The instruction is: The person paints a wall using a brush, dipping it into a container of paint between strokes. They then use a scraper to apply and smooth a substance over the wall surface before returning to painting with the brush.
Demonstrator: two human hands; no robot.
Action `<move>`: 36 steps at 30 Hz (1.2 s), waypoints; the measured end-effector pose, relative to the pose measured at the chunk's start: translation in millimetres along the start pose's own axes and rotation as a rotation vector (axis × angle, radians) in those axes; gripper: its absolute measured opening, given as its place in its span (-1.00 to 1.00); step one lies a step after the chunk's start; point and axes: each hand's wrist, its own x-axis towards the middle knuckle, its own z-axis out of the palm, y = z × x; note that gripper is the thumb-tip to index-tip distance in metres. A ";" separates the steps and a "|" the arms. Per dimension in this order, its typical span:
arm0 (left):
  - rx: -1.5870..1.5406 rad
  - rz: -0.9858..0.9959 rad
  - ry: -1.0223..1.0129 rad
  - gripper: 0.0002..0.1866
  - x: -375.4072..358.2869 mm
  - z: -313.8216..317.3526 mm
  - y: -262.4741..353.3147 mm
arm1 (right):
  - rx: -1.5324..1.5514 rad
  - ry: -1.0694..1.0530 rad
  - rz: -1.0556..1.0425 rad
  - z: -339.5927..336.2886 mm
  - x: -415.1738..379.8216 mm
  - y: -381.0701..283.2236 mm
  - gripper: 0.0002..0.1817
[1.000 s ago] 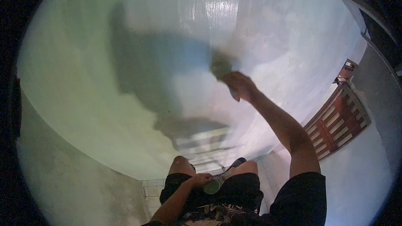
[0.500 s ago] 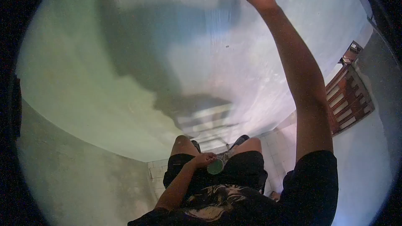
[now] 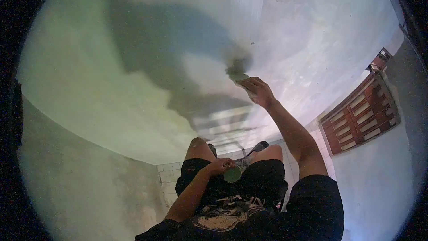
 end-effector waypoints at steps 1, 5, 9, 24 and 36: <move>-0.050 0.022 -0.026 -0.40 -1.1 2.0 -1.8 | -0.053 -0.073 -0.021 -0.9 4.4 4.7 -0.55; -0.027 -0.017 0.024 -0.43 -2.9 -1.5 9.8 | 0.099 0.112 -0.172 -27.3 59.5 59.2 -0.79; -0.004 0.033 0.042 -0.46 1.1 -1.0 2.9 | -0.340 0.368 -0.271 -91.4 125.1 8.8 -0.73; -0.042 -0.023 0.004 -0.43 3.8 -2.6 -4.0 | 0.023 -0.228 0.245 54.8 -59.0 23.9 -0.43; -0.017 -0.007 -0.089 -0.42 6.1 -8.4 6.6 | -0.505 0.633 -0.322 -65.6 109.0 -4.8 -0.83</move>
